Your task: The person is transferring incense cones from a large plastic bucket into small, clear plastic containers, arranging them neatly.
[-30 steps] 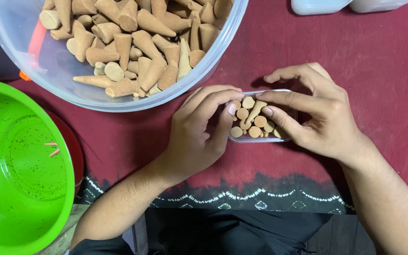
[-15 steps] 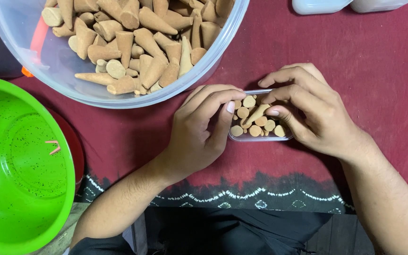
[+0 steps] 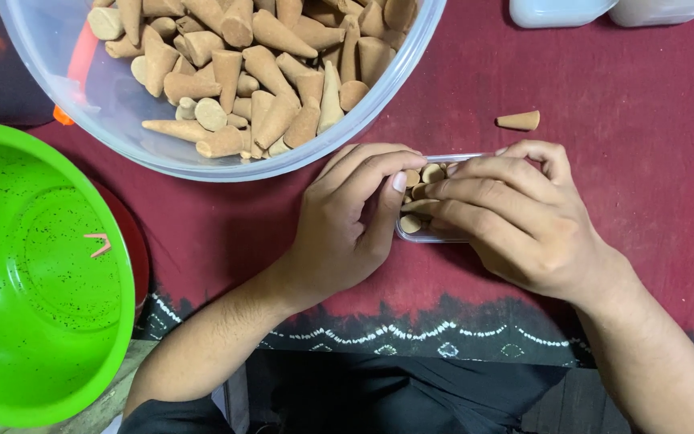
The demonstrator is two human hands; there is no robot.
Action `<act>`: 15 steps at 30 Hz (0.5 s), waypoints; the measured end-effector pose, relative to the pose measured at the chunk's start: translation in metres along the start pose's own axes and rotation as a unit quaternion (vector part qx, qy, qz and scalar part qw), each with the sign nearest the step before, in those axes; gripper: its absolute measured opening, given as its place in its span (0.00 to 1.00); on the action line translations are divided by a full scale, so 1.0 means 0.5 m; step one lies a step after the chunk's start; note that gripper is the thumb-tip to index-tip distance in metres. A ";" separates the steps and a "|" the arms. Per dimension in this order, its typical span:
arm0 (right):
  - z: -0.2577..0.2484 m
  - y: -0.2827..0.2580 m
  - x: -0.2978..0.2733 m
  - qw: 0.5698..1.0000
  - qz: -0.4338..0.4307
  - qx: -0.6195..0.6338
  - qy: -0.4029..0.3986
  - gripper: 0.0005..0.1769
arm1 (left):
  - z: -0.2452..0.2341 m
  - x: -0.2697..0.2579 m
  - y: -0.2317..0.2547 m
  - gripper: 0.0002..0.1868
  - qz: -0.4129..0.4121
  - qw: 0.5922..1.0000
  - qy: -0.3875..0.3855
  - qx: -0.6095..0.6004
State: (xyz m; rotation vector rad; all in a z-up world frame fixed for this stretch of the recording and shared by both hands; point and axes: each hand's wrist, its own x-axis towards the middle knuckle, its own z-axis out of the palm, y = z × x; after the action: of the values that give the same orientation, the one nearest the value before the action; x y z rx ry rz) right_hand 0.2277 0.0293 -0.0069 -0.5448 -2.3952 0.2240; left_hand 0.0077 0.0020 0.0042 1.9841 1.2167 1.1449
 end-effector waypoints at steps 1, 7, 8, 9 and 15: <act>0.001 -0.001 0.001 1.000 0.000 0.001 0.000 0.03 | -0.001 0.001 0.001 0.13 -0.001 1.000 0.000 0.000; 0.005 -0.008 0.003 1.000 -0.013 -0.008 0.006 0.03 | -0.003 0.003 0.008 0.13 -0.005 1.000 0.004 -0.005; 0.005 -0.010 0.008 1.000 -0.015 -0.004 0.005 0.03 | -0.004 0.003 0.008 0.13 -0.007 1.000 0.003 -0.005; 0.005 -0.012 0.012 1.000 -0.018 0.001 0.003 0.04 | -0.004 0.003 0.009 0.14 -0.008 1.000 0.001 -0.005; 0.017 -0.009 0.007 0.999 -0.006 -0.021 -0.033 0.08 | -0.005 0.003 0.009 0.14 -0.001 1.000 0.006 -0.007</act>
State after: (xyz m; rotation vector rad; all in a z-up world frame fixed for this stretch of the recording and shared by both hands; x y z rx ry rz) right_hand 0.2184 0.0267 -0.0103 -0.5490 -2.4710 0.1900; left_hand 0.0077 0.0012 0.0094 1.9679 1.2123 1.1628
